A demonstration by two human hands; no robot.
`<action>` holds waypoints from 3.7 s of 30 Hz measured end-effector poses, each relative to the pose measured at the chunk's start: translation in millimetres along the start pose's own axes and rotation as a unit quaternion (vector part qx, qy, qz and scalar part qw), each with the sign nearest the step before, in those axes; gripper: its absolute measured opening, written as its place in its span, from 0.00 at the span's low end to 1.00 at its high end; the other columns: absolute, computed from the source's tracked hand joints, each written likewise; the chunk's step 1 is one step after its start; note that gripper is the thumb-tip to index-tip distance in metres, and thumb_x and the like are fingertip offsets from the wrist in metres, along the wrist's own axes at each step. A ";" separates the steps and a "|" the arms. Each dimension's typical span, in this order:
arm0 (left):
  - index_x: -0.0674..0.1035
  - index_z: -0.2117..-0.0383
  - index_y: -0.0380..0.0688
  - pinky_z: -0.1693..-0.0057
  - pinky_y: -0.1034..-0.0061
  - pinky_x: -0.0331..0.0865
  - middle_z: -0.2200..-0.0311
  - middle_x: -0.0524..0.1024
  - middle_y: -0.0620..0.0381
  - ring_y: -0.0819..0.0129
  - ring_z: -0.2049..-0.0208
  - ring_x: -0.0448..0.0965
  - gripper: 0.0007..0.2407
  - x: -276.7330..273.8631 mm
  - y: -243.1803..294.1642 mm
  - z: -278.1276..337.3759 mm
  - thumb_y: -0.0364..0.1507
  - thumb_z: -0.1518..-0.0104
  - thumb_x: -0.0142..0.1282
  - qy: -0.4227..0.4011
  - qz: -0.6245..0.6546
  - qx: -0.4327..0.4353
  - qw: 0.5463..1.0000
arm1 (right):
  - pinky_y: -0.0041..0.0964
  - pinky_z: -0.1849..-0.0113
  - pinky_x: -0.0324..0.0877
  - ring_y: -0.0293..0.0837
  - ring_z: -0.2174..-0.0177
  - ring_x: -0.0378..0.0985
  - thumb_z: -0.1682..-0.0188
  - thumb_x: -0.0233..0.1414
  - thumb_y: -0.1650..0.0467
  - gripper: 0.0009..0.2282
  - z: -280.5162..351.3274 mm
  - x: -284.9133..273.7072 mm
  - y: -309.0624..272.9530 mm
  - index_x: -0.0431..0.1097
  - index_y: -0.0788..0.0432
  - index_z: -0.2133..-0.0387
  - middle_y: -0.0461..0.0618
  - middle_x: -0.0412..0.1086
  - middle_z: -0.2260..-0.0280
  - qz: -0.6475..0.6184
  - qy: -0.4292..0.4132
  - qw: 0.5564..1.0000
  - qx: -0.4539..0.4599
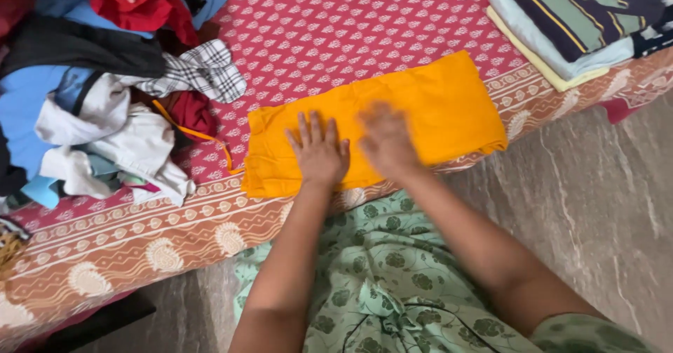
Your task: Folding various pieces of clothing and a yellow garment on a bed.
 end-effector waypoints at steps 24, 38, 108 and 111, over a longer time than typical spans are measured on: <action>0.49 0.27 0.57 0.32 0.36 0.23 0.27 0.37 0.38 0.39 0.27 0.32 0.42 17.6 -64.2 -1.0 0.65 0.46 0.34 -0.148 -0.035 -0.135 0.979 | 0.67 0.36 0.41 0.66 0.32 0.45 0.44 0.45 0.54 0.29 -41.1 -40.5 140.3 0.56 0.58 0.34 0.61 0.50 0.32 0.118 -0.011 0.972 0.202; 0.44 0.28 0.67 0.38 0.20 0.23 0.26 0.29 0.46 0.35 0.28 0.18 0.54 10.4 -73.3 -10.4 0.71 0.65 0.47 -0.247 0.013 -0.207 0.947 | 0.59 0.34 0.40 0.56 0.31 0.45 0.49 0.38 0.43 0.38 -107.6 16.8 161.5 0.52 0.48 0.30 0.59 0.47 0.31 0.175 -0.165 0.968 0.072; 0.74 0.45 0.44 0.47 0.70 0.76 0.53 0.82 0.55 0.63 0.53 0.83 0.21 15.4 66.3 -7.5 0.43 0.40 0.47 -0.110 0.900 -0.259 0.334 | 0.46 0.58 0.73 0.57 0.59 0.77 0.61 0.62 0.72 0.22 43.8 -123.0 -75.5 0.72 0.59 0.50 0.56 0.73 0.60 -0.171 0.036 0.981 -0.085; 0.74 0.45 0.35 0.52 0.67 0.76 0.54 0.80 0.48 0.58 0.56 0.82 0.19 35.2 39.2 4.1 0.33 0.39 0.56 -0.137 0.818 -0.264 0.492 | 0.50 0.56 0.71 0.59 0.57 0.75 0.62 0.61 0.72 0.23 58.0 -104.4 -93.9 0.72 0.59 0.50 0.58 0.72 0.60 -0.139 0.024 0.981 -0.135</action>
Point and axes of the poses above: each hand's wrist, its own z-axis away from the middle knuckle, its own x-axis out of the palm, y = z × x, the point moved 10 cm from there along -z, towards the middle knuckle
